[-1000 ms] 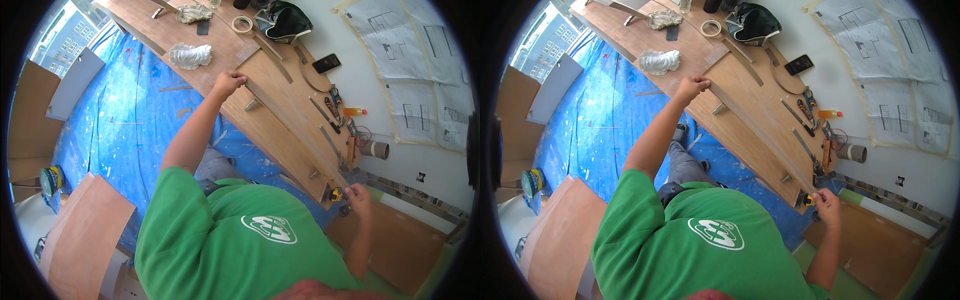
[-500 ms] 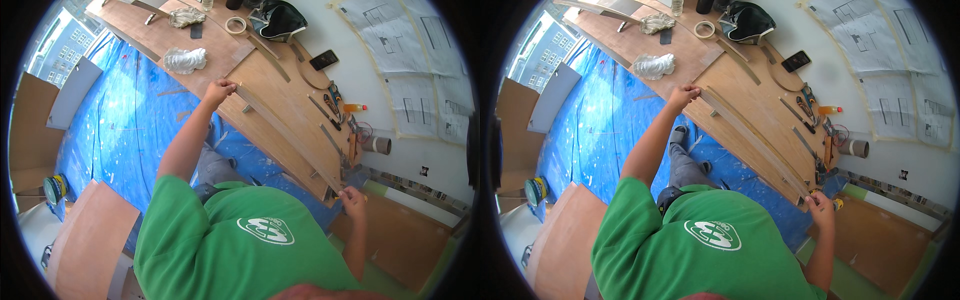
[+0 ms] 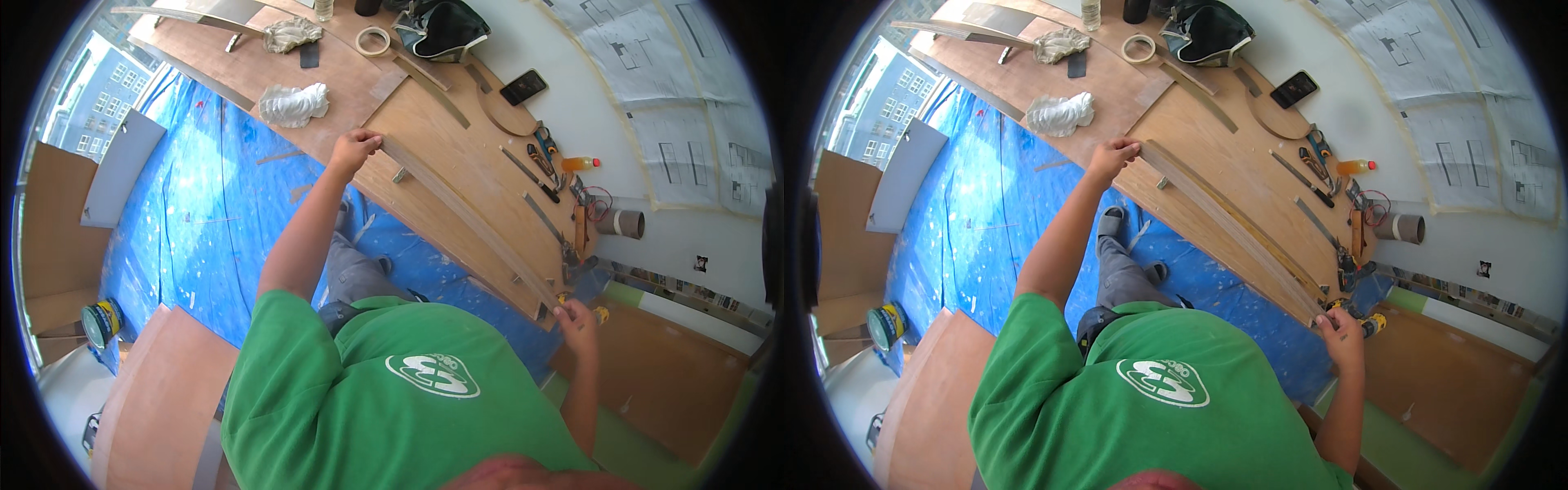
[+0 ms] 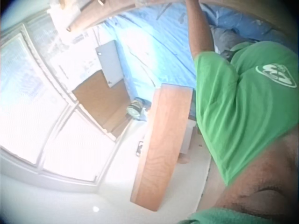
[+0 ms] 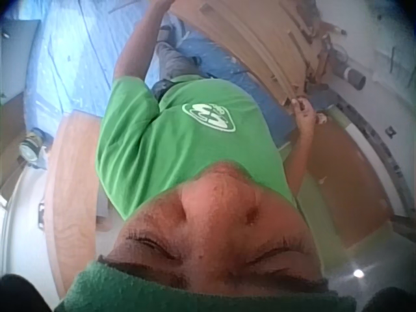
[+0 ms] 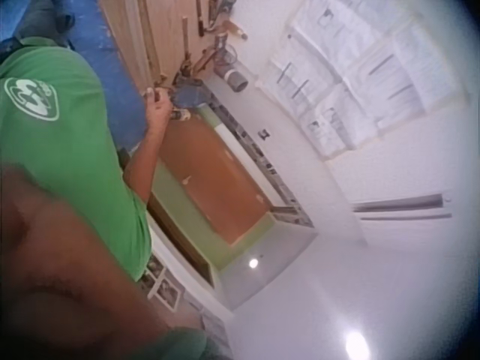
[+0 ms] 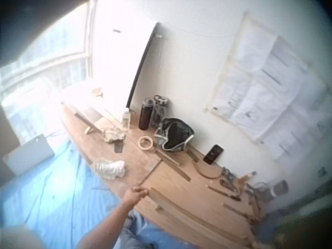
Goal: The person assembles wooden parts on a workbench. They position a long wooden strip, align it with a larger board, and use a hammer to secure it. The person also handles a utility knife and other small wooden pieces during the process.
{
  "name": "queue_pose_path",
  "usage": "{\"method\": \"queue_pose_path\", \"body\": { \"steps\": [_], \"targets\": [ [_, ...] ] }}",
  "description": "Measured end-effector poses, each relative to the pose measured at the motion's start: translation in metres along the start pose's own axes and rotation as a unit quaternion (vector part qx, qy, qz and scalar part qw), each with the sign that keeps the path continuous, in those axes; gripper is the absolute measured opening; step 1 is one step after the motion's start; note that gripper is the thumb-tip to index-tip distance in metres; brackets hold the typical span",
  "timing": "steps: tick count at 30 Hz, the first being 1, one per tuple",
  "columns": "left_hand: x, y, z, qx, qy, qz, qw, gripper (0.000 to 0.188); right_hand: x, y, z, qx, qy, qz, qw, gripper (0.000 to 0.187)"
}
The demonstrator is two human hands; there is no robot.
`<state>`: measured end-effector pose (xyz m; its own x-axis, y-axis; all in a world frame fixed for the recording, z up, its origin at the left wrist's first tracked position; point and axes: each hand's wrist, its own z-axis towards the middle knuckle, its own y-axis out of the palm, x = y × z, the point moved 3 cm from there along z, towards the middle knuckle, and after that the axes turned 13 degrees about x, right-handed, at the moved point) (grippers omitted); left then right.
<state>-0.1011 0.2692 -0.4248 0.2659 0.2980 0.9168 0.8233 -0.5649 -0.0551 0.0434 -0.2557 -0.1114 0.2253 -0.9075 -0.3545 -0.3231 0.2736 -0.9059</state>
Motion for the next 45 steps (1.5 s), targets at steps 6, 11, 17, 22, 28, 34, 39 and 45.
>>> {"method": "queue_pose_path", "body": {
  "steps": [6,11,17,22,28,34,39,45],
  "targets": [
    [0.017,0.001,-0.004,0.018,-0.004,-0.011,1.0,0.023,0.006,0.003,0.004,0.008,0.0,0.007,1.0,0.022],
    [0.014,-0.002,0.004,0.002,-0.004,0.003,1.0,0.026,-0.005,0.002,0.008,0.004,-0.016,-0.011,1.0,0.023],
    [0.028,0.002,0.001,0.003,0.009,0.024,1.0,0.026,-0.016,-0.003,0.008,0.011,0.014,-0.009,1.0,0.023],
    [0.02,0.001,0.011,0.024,0.038,0.013,0.999,0.023,-0.011,-0.006,0.017,0.004,-0.001,-0.014,1.0,0.022],
    [0.02,0.0,0.011,0.012,0.031,0.034,0.999,0.025,-0.016,-0.005,0.017,-0.003,0.014,-0.019,1.0,0.021],
    [0.023,0.002,0.007,0.015,0.02,0.04,0.999,0.025,-0.015,-0.003,0.016,-0.003,0.013,-0.001,1.0,0.021],
    [0.016,0.004,0.014,0.007,0.022,0.046,0.999,0.026,-0.006,-0.003,0.019,-0.002,0.012,-0.012,1.0,0.021],
    [0.009,0.006,0.021,0.01,0.022,0.047,0.999,0.024,0.0,-0.001,0.02,-0.003,0.002,0.001,1.0,0.022]
  ]
}}
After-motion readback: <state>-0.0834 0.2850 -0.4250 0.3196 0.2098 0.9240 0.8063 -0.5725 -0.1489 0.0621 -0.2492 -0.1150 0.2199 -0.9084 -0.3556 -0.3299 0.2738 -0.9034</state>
